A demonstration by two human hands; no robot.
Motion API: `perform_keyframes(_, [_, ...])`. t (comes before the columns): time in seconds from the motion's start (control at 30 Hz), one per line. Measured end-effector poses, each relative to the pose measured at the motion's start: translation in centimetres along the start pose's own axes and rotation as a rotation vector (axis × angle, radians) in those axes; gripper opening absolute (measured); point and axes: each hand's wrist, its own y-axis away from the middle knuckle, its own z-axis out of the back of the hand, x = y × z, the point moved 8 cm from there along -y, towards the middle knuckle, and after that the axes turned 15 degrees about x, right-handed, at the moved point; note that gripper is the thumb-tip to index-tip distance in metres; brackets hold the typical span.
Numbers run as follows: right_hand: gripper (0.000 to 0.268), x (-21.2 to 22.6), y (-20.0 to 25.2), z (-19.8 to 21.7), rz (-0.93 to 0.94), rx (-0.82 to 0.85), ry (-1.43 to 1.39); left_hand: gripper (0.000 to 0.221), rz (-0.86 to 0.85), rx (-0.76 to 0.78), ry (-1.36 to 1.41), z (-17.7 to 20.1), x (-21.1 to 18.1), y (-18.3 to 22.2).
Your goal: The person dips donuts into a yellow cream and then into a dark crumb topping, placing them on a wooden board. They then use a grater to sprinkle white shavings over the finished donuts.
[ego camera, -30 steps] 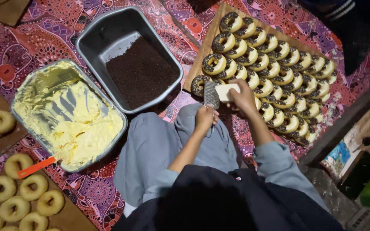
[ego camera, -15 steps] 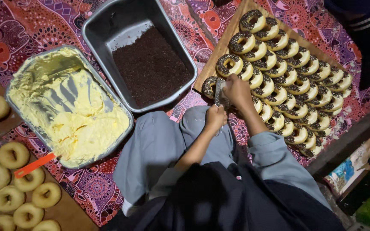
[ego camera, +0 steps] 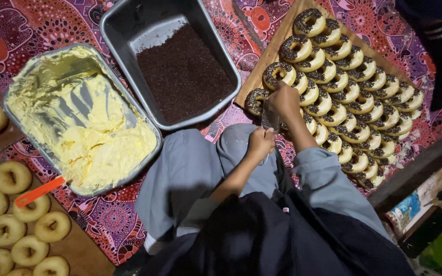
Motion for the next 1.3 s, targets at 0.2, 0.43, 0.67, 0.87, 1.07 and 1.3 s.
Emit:
perform_keyframes(0.2, [0.035,-1.5,-1.5,-0.3,-0.04,0.121,0.025,0.042,0.101,-0.165,-0.569,-0.4,-0.5,6.6])
perform_keyframes(0.43, [0.038,-5.5,3.8,4.9,-0.178,0.161,-0.207,0.034,0.085,0.04,-0.155,-4.3,5.2,7.0])
perform_keyframes(0.67, [0.04,-3.3,7.5,6.0,-0.038,0.038,-0.025,0.026,0.055,0.022,0.062,-3.6,5.9,-1.2])
perform_keyframes(0.87, [0.024,-2.3,6.6,3.3,0.037,-0.084,0.004,0.021,0.097,0.006,0.057,-3.0,6.5,-1.1])
perform_keyframes(1.07, [0.023,-4.5,3.8,0.5,-0.067,-0.014,0.052,0.022,0.077,0.048,0.086,-3.7,6.5,1.6])
perform_keyframes(1.3, [0.039,-8.8,4.0,3.0,-0.206,0.09,-0.225,0.025,0.211,0.036,-0.09,-6.3,8.0,10.5])
